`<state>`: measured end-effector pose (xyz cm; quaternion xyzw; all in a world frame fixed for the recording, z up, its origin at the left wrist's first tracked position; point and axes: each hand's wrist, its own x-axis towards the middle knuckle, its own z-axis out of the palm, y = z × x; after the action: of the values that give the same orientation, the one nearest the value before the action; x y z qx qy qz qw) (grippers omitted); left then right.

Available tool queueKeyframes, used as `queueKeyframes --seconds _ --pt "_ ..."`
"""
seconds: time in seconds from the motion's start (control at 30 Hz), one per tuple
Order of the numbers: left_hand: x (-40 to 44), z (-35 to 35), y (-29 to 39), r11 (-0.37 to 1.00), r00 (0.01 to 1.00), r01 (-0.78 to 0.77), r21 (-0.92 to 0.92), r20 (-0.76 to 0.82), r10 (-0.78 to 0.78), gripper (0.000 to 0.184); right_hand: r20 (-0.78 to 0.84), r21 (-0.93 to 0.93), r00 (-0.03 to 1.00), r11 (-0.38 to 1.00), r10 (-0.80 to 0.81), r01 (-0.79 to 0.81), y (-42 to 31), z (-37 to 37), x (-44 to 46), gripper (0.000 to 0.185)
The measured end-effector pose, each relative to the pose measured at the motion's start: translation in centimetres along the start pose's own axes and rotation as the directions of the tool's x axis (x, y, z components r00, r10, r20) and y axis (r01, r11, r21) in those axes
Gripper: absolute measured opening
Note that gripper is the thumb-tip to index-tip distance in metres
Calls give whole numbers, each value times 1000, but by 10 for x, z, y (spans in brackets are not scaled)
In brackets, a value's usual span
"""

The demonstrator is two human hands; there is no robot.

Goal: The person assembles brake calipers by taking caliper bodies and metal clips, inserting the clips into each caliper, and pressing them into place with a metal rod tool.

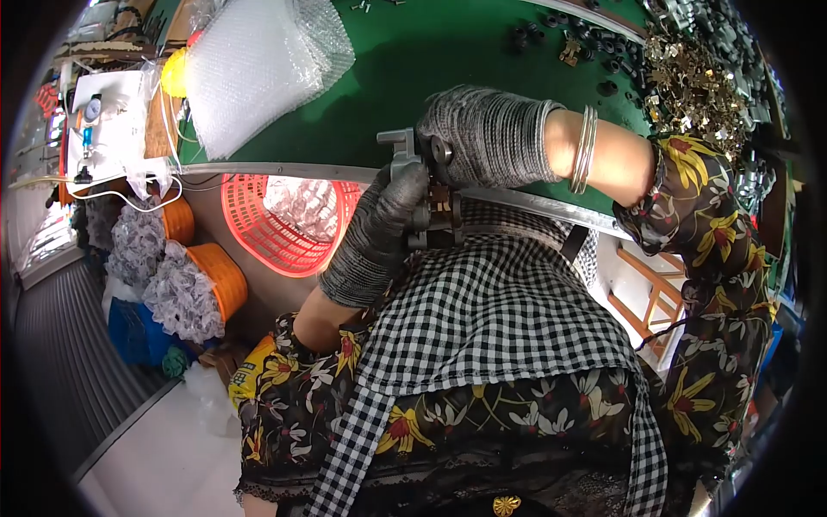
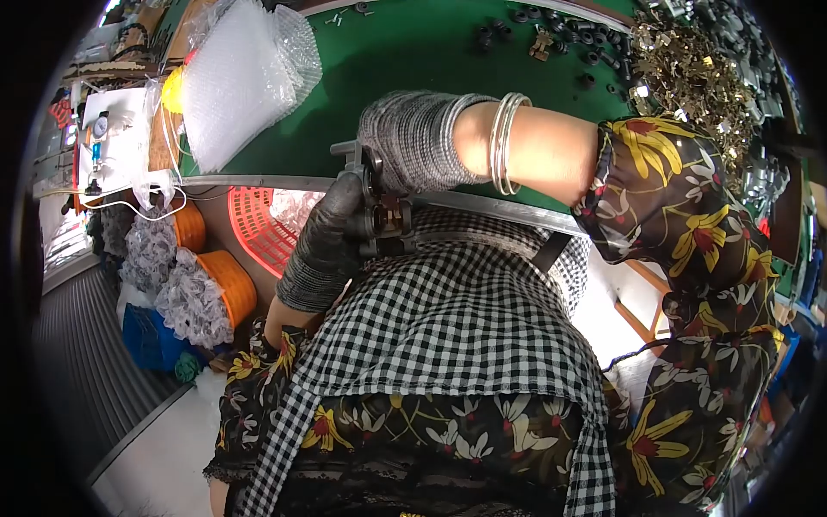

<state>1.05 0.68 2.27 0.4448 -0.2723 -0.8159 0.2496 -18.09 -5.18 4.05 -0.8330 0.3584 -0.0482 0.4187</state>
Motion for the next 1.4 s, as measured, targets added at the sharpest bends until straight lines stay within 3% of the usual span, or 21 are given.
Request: queueKeyframes --seconds 0.07,0.2,0.27,0.37,0.47,0.5,0.6,0.63,0.73,0.87,0.97,1.07,1.13,1.17,1.23,1.27,1.3,1.37,1.4 --pt "7 -18 -17 996 996 -90 12 30 90 53 2 -4 1000 1000 20 -20 -1 4 2 14" --pt "0 -31 -28 999 998 -39 4 -42 39 57 -17 -54 999 997 -50 49 -2 12 9 13" --pt "-6 -32 -29 1000 997 -29 -6 -73 29 56 49 -49 998 998 -27 29 -9 13 14 12" --pt "-8 -29 -29 999 993 -43 -32 -111 39 55 215 100 968 983 129 -153 -26 9 25 12" --pt "-4 -21 -23 995 988 -68 -67 -144 58 54 232 66 962 984 147 -166 -25 12 36 11" --pt "0 -18 -21 994 986 -80 -71 -155 68 53 220 -54 971 995 98 -88 -23 8 38 11" --pt "10 -14 -18 989 979 -106 -102 -184 86 52 129 -91 990 993 -61 73 -15 0 38 12" --pt "13 -13 -18 988 977 -113 -105 -193 92 52 131 -177 990 982 -45 68 -14 -1 41 13" --pt "19 -12 -17 984 972 -125 -127 -213 96 51 33 -129 999 991 -20 24 -12 4 40 12" --pt "20 -10 -17 981 967 -136 -140 -233 101 50 26 -182 999 983 -31 35 -4 8 45 13" --pt "16 -8 -18 978 963 -144 -154 -248 103 49 134 -142 989 989 57 -38 -12 1 47 14" --pt "11 -5 -20 972 956 -157 -177 -274 104 48 -90 -101 995 994 34 -43 5 6 45 15" --pt "7 -2 -23 963 950 -173 -205 -292 108 47 -400 -219 885 962 -239 161 -2 -7 26 19" --pt "6 -1 -25 957 947 -190 -218 -296 121 47 -462 -326 799 911 -385 251 -8 -21 13 22" --pt "5 -1 -33 941 953 -252 -225 -224 201 47 -583 -152 626 826 -518 542 -16 -39 -1 18" --pt "4 0 -36 933 952 -281 -225 -186 242 47 -666 120 574 691 -477 713 -16 -44 -4 13" --pt "1 6 -32 953 939 -281 -110 -237 250 52 -738 355 543 454 -401 817 -16 -48 -5 11" --pt "-1 0 -35 941 938 -320 -110 -179 298 50 -864 275 384 333 -325 902 -27 -48 0 13" --pt "6 -9 -49 853 858 -461 245 -120 499 48 -900 3 218 494 -377 870 -37 -31 13 16"
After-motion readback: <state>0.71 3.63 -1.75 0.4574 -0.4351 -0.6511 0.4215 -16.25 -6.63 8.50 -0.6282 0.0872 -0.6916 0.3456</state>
